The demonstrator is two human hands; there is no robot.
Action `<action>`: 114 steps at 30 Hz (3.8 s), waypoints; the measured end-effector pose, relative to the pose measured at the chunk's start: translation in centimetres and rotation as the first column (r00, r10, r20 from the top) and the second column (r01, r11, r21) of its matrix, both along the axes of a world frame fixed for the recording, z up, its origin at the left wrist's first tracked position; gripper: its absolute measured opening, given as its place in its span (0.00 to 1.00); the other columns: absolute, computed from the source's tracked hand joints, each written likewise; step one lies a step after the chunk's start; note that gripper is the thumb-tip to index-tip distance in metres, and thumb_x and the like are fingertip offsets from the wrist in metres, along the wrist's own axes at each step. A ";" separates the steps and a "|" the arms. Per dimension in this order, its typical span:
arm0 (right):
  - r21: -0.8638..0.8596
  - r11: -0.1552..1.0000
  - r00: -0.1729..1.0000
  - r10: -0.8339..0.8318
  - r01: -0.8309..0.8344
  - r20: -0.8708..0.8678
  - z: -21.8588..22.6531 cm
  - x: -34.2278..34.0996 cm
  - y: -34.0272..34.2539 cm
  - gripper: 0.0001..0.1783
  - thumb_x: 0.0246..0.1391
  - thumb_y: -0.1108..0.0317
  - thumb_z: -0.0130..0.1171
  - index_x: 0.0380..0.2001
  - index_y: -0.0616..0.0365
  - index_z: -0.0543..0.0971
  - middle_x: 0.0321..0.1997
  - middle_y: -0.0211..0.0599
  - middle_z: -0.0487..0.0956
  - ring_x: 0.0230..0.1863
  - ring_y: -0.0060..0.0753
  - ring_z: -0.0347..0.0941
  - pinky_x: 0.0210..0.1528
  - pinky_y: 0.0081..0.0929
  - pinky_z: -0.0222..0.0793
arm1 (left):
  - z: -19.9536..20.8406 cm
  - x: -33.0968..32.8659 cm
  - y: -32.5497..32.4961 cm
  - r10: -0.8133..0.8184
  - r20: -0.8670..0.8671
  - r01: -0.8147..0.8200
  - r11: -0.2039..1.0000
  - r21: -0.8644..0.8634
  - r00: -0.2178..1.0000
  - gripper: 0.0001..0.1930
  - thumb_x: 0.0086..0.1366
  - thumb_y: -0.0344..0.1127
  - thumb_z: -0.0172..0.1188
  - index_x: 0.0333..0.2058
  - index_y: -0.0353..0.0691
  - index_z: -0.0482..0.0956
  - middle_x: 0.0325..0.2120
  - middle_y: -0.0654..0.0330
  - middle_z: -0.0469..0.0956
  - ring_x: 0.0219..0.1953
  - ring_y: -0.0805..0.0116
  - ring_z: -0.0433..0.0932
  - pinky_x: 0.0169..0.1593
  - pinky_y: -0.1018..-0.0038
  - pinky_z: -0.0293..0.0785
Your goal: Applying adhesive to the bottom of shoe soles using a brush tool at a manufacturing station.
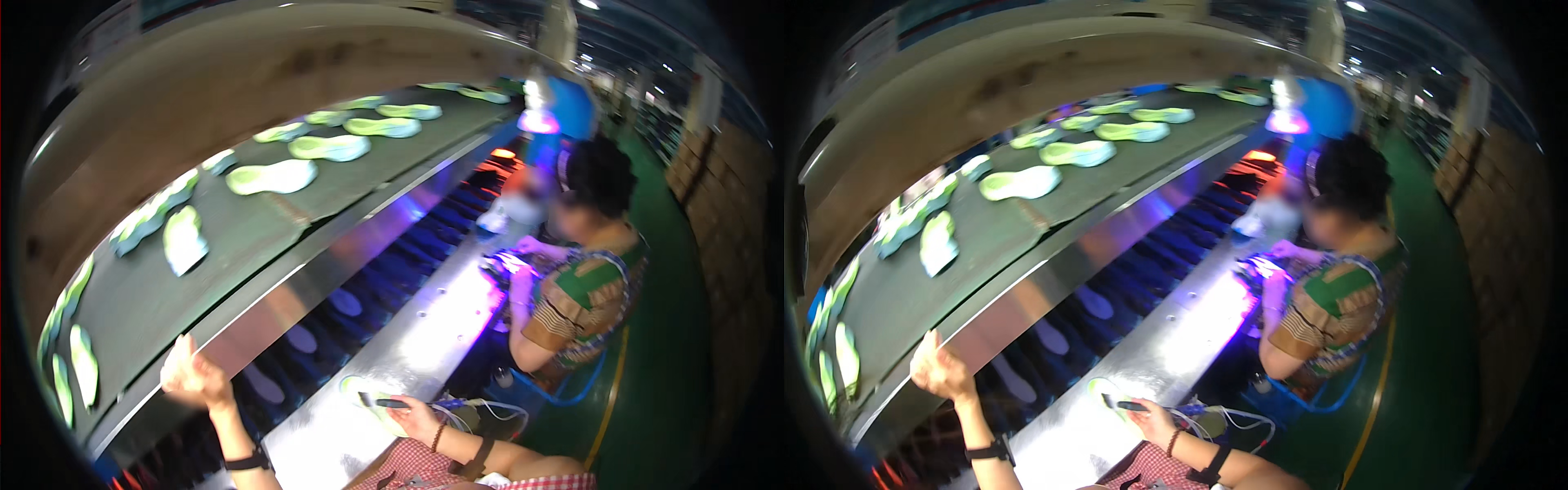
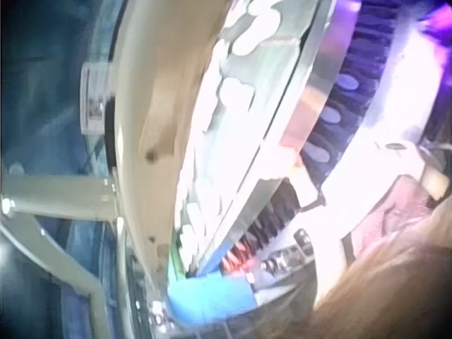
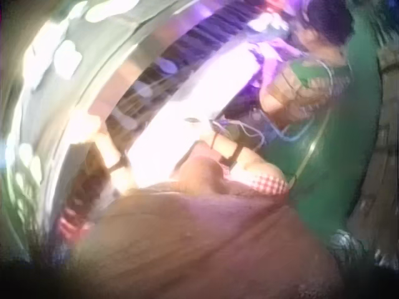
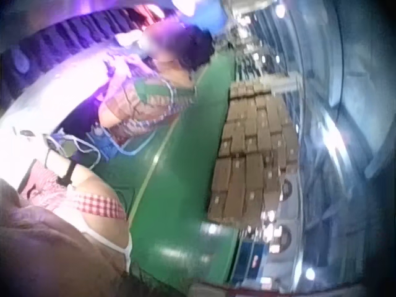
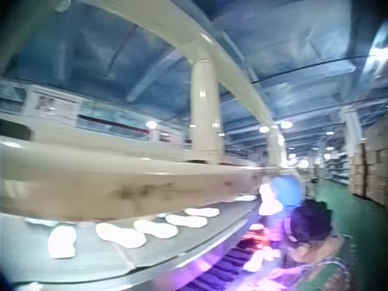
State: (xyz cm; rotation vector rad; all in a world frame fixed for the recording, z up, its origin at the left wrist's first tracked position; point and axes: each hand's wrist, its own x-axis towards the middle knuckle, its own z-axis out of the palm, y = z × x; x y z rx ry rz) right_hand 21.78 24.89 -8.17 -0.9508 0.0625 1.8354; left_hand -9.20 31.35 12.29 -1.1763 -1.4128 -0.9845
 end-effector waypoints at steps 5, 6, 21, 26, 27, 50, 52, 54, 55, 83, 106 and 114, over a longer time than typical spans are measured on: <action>-0.100 0.993 0.993 -0.070 0.061 -0.092 0.1 1.1 -0.1 0.12 0.50 0.69 0.52 0.35 0.66 0.72 0.38 0.53 0.72 0.38 0.42 0.71 0.44 0.26 0.71 | 0.1 1.0 0.2 0.052 0.046 -0.051 0.998 -0.038 0.998 0.17 0.64 0.42 0.39 0.35 0.43 0.78 0.35 0.63 0.77 0.39 0.64 0.71 0.51 0.65 0.55; -0.101 0.993 0.993 -0.072 0.063 -0.092 -0.2 1.1 0.0 0.13 0.51 0.67 0.51 0.36 0.66 0.71 0.39 0.52 0.73 0.38 0.42 0.71 0.44 0.27 0.71 | 0.2 0.9 -0.1 0.071 0.048 -0.070 0.997 -0.031 0.996 0.17 0.64 0.42 0.39 0.34 0.43 0.78 0.35 0.63 0.77 0.39 0.65 0.71 0.51 0.65 0.55; -0.145 0.972 0.983 -0.184 0.183 0.004 1.5 0.3 0.4 0.18 0.52 0.61 0.46 0.35 0.69 0.68 0.42 0.50 0.71 0.45 0.44 0.68 0.49 0.33 0.67 | 0.6 1.5 0.0 0.118 0.008 -0.118 0.993 0.024 0.993 0.14 0.63 0.38 0.41 0.34 0.43 0.78 0.34 0.66 0.77 0.40 0.69 0.71 0.52 0.70 0.54; -0.188 0.971 0.986 -0.161 0.151 -0.035 0.7 -1.4 0.3 0.29 0.54 0.55 0.40 0.49 0.73 0.60 0.53 0.54 0.64 0.57 0.46 0.59 0.57 0.36 0.58 | 0.1 1.6 0.5 0.094 0.025 -0.094 0.996 -0.006 0.995 0.15 0.64 0.39 0.41 0.35 0.44 0.78 0.36 0.67 0.77 0.41 0.69 0.70 0.52 0.70 0.54; -0.183 0.968 0.982 -0.183 0.173 -0.036 -0.1 -1.5 0.5 0.29 0.54 0.55 0.40 0.49 0.73 0.60 0.53 0.54 0.64 0.57 0.46 0.59 0.57 0.36 0.58 | 0.0 1.7 0.7 0.086 0.035 -0.086 0.996 -0.018 0.996 0.15 0.64 0.40 0.41 0.36 0.45 0.78 0.36 0.68 0.76 0.41 0.69 0.69 0.52 0.69 0.53; 0.967 0.218 0.891 0.454 -0.129 0.017 19.6 1.1 -3.4 0.41 0.54 0.37 0.35 0.44 0.73 0.69 0.49 0.57 0.68 0.53 0.46 0.62 0.56 0.39 0.54 | 0.0 2.1 1.0 0.083 0.035 -0.083 0.997 -0.007 0.996 0.15 0.64 0.43 0.40 0.35 0.48 0.78 0.36 0.69 0.77 0.41 0.70 0.70 0.52 0.67 0.54; 0.999 0.043 0.884 0.467 0.016 -0.034 23.1 1.1 -4.6 0.43 0.53 0.35 0.36 0.45 0.73 0.68 0.50 0.62 0.66 0.56 0.51 0.60 0.57 0.46 0.51 | 0.1 1.8 0.8 0.084 0.018 -0.085 0.996 0.008 0.996 0.15 0.64 0.41 0.41 0.34 0.47 0.78 0.35 0.69 0.76 0.41 0.70 0.70 0.51 0.69 0.55; 0.991 0.054 0.863 0.488 0.120 -0.131 23.9 0.5 -5.5 0.44 0.52 0.35 0.37 0.45 0.74 0.68 0.50 0.64 0.65 0.56 0.54 0.59 0.58 0.49 0.50 | -0.6 0.9 0.1 0.105 -0.004 -0.105 0.994 -0.007 0.994 0.14 0.63 0.41 0.42 0.34 0.47 0.78 0.35 0.69 0.76 0.40 0.70 0.70 0.50 0.70 0.55; 0.991 0.075 0.847 0.515 0.113 -0.135 24.5 0.8 -5.7 0.41 0.51 0.34 0.39 0.45 0.67 0.69 0.50 0.60 0.67 0.54 0.54 0.62 0.53 0.48 0.55 | -0.6 1.1 0.4 0.102 0.008 -0.102 0.995 -0.001 0.995 0.14 0.63 0.41 0.42 0.34 0.46 0.78 0.35 0.69 0.76 0.40 0.70 0.69 0.50 0.70 0.55; -0.225 -0.002 -0.183 -0.574 -0.974 0.798 -8.0 -5.9 -2.6 0.33 0.52 0.49 0.45 0.60 0.47 0.56 0.64 0.46 0.52 0.65 0.42 0.48 0.63 0.45 0.43 | -0.4 2.0 0.7 0.090 0.005 -0.090 0.996 0.002 0.996 0.14 0.62 0.37 0.41 0.33 0.42 0.77 0.35 0.65 0.77 0.40 0.67 0.71 0.51 0.69 0.55; -0.344 -0.212 -0.324 -0.124 -0.915 0.938 -3.9 -4.9 -1.7 0.23 0.51 0.52 0.44 0.48 0.48 0.72 0.63 0.36 0.56 0.66 0.49 0.40 0.60 0.43 0.50 | -0.4 3.0 1.0 0.022 0.027 -0.022 1.000 0.014 0.999 0.15 0.63 0.37 0.41 0.32 0.38 0.77 0.34 0.59 0.76 0.39 0.63 0.71 0.48 0.67 0.57; -0.346 -0.171 -0.319 -0.165 -0.923 0.933 -8.8 -5.1 -0.5 0.34 0.47 0.52 0.47 0.59 0.46 0.58 0.64 0.45 0.52 0.65 0.46 0.46 0.54 0.40 0.60 | -0.8 3.0 1.5 0.016 0.010 -0.016 1.000 0.004 1.000 0.16 0.64 0.37 0.40 0.34 0.35 0.76 0.36 0.56 0.76 0.40 0.60 0.71 0.50 0.66 0.57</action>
